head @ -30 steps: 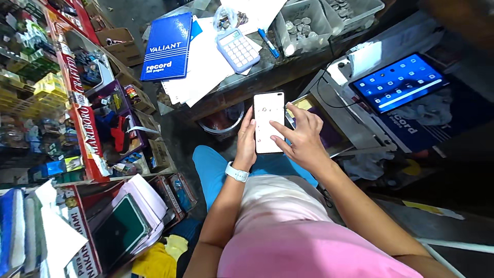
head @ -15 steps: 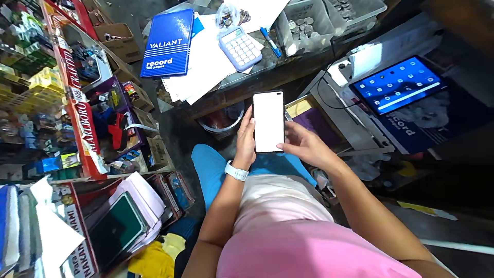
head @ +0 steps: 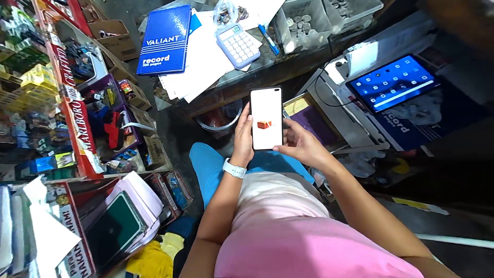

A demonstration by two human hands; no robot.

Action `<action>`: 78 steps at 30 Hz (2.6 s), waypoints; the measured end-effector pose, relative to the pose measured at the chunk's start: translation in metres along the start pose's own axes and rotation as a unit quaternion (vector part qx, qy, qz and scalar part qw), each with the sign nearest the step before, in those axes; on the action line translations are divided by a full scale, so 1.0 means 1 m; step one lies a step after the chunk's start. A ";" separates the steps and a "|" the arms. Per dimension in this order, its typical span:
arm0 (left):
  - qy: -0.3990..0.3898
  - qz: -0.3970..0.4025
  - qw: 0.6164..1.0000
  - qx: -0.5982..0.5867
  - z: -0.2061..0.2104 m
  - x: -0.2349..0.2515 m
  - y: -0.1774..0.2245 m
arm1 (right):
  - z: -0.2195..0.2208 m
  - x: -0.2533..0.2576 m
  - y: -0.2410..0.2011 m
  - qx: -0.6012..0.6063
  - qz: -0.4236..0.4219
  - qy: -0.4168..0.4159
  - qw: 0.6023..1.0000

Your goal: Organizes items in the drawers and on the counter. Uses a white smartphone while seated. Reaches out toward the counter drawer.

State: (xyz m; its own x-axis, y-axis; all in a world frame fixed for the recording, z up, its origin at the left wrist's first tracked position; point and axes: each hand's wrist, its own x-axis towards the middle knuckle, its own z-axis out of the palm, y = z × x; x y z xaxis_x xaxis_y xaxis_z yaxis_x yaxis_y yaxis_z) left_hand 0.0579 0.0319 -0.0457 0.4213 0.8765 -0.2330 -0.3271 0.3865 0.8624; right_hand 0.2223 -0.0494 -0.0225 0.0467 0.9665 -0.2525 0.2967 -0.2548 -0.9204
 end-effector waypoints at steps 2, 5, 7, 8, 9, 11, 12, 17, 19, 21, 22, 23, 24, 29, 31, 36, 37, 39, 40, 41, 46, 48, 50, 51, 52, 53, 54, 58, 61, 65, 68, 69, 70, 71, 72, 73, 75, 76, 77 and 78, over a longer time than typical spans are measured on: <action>-0.002 0.001 1.000 -0.002 0.000 0.000 0.000 | 0.000 0.000 -0.001 0.003 0.000 -0.001 1.000; 0.001 0.001 1.000 -0.002 -0.001 0.000 0.000 | 0.001 0.000 -0.001 0.002 -0.005 -0.001 1.000; -0.005 0.007 1.000 0.003 -0.002 0.000 0.000 | 0.001 0.000 -0.001 0.000 -0.009 0.000 1.000; -0.008 0.011 1.000 0.003 -0.003 0.000 -0.001 | 0.001 0.001 -0.001 -0.002 -0.010 0.000 1.000; -0.010 0.013 1.000 0.003 -0.003 0.000 -0.001 | 0.001 0.001 -0.002 -0.003 -0.010 0.001 1.000; -0.010 0.013 1.000 0.004 -0.003 0.000 -0.001 | 0.001 0.001 -0.002 -0.005 -0.010 0.002 1.000; -0.009 0.013 1.000 0.003 -0.003 0.000 -0.001 | 0.001 0.001 -0.002 -0.005 -0.009 0.002 1.000; -0.007 0.013 1.000 0.000 -0.004 0.000 0.000 | 0.002 0.001 -0.005 -0.004 -0.001 0.002 1.000; -0.004 0.011 1.000 -0.001 -0.004 0.000 0.000 | 0.003 0.002 -0.005 -0.004 0.001 0.001 1.000; -0.001 0.007 1.000 -0.002 -0.004 0.000 0.000 | 0.003 0.002 -0.005 -0.006 -0.001 0.001 1.000; 0.000 0.006 1.000 -0.002 -0.004 0.001 0.000 | 0.003 0.002 -0.005 -0.006 -0.003 0.000 1.000; 0.000 0.005 1.000 -0.002 -0.004 0.001 0.000 | 0.003 0.002 -0.004 -0.005 -0.006 -0.001 1.000; -0.001 0.006 1.000 -0.003 -0.005 0.001 -0.001 | 0.004 0.003 -0.003 -0.003 -0.009 -0.001 1.000; 0.000 0.003 1.000 -0.009 -0.006 0.001 -0.001 | 0.004 0.004 -0.001 0.009 -0.008 -0.009 1.000; 0.000 0.003 1.000 -0.009 -0.006 0.001 -0.002 | 0.004 0.004 -0.001 0.013 -0.005 -0.009 1.000; -0.001 0.001 1.000 -0.012 -0.007 0.001 -0.003 | 0.005 0.003 -0.002 0.011 -0.006 -0.007 1.000; 0.001 0.002 1.000 -0.008 -0.007 0.001 -0.002 | 0.006 0.003 -0.001 0.009 -0.011 -0.005 1.000; 0.001 0.002 1.000 -0.005 -0.007 0.000 -0.002 | 0.006 0.004 0.000 0.008 -0.013 -0.005 1.000; 0.001 0.001 1.000 -0.006 -0.007 0.001 -0.003 | 0.006 0.004 -0.001 0.009 -0.012 -0.005 1.000; 0.001 0.002 1.000 -0.007 -0.007 0.001 -0.003 | 0.006 0.004 0.000 0.008 -0.012 -0.005 1.000; 0.006 0.001 1.000 -0.012 -0.007 0.001 -0.002 | 0.007 0.005 0.000 0.008 -0.002 -0.007 1.000; 0.005 0.000 1.000 -0.012 -0.008 0.001 -0.003 | 0.007 0.005 0.000 0.007 0.000 -0.009 1.000; 0.006 0.000 1.000 -0.013 -0.008 0.001 -0.003 | 0.007 0.005 0.000 0.008 0.001 -0.011 1.000; 0.007 -0.001 1.000 -0.015 -0.008 0.001 -0.003 | 0.007 0.005 0.000 0.009 0.001 -0.010 1.000; 0.007 -0.001 1.000 -0.016 -0.008 0.001 -0.003 | 0.007 0.005 0.000 0.011 -0.001 -0.009 1.000; 0.006 -0.001 1.000 -0.016 -0.008 0.001 -0.003 | 0.007 0.005 0.000 0.013 -0.002 -0.008 1.000; 0.005 -0.001 1.000 -0.015 -0.008 0.001 -0.003 | 0.007 0.005 -0.001 0.015 -0.003 -0.007 1.000; 0.007 -0.004 1.000 -0.018 -0.007 0.001 -0.004 | 0.007 0.005 -0.001 0.017 -0.004 -0.005 1.000; 0.007 -0.004 1.000 -0.026 -0.007 0.002 -0.003 | 0.008 0.005 -0.001 0.022 -0.004 -0.005 1.000; 0.011 -0.004 1.000 -0.027 -0.007 0.001 -0.003 | 0.007 0.005 0.000 0.019 0.000 -0.006 1.000; 0.005 -0.002 1.000 -0.024 -0.007 0.001 -0.003 | 0.004 0.008 0.002 -0.009 -0.020 0.036 0.999; 0.003 -0.001 1.000 -0.024 -0.006 0.001 -0.004 | 0.003 0.009 0.003 -0.039 -0.043 0.067 0.996; 0.003 -0.001 1.000 -0.026 -0.006 0.001 -0.004 | 0.001 0.011 0.003 -0.081 -0.074 0.098 0.989; 0.003 0.000 1.000 -0.028 -0.006 0.001 -0.005 | 0.001 0.013 0.002 -0.131 -0.110 0.125 0.977; 0.001 0.000 1.000 -0.029 -0.006 0.002 -0.005 | 0.000 0.015 0.001 -0.181 -0.146 0.145 0.962; 0.000 0.000 1.000 -0.029 -0.006 0.002 -0.006 | 0.001 0.017 0.000 -0.224 -0.178 0.159 0.945; 0.000 -0.001 0.999 -0.033 -0.005 0.002 -0.006 | 0.004 0.022 -0.002 -0.289 -0.223 0.168 0.916; 0.000 -0.002 0.999 -0.035 -0.004 0.002 -0.006 | 0.006 0.024 -0.003 -0.309 -0.233 0.167 0.907; 0.000 -0.002 0.999 -0.037 -0.003 0.002 -0.006 | 0.007 0.026 -0.003 -0.323 -0.238 0.163 0.901; -0.002 -0.002 0.999 -0.039 -0.003 0.003 -0.006 | 0.009 0.027 -0.003 -0.333 -0.238 0.160 0.898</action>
State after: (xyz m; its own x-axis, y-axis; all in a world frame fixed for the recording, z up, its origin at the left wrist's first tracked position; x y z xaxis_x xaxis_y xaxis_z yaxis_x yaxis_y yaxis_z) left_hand 0.0582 0.0327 -0.0531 0.4252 0.8743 -0.2343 -0.3908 0.4108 0.8237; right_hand 0.2144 -0.0224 -0.0289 0.0030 0.9475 0.3198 0.8556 0.1631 -0.4913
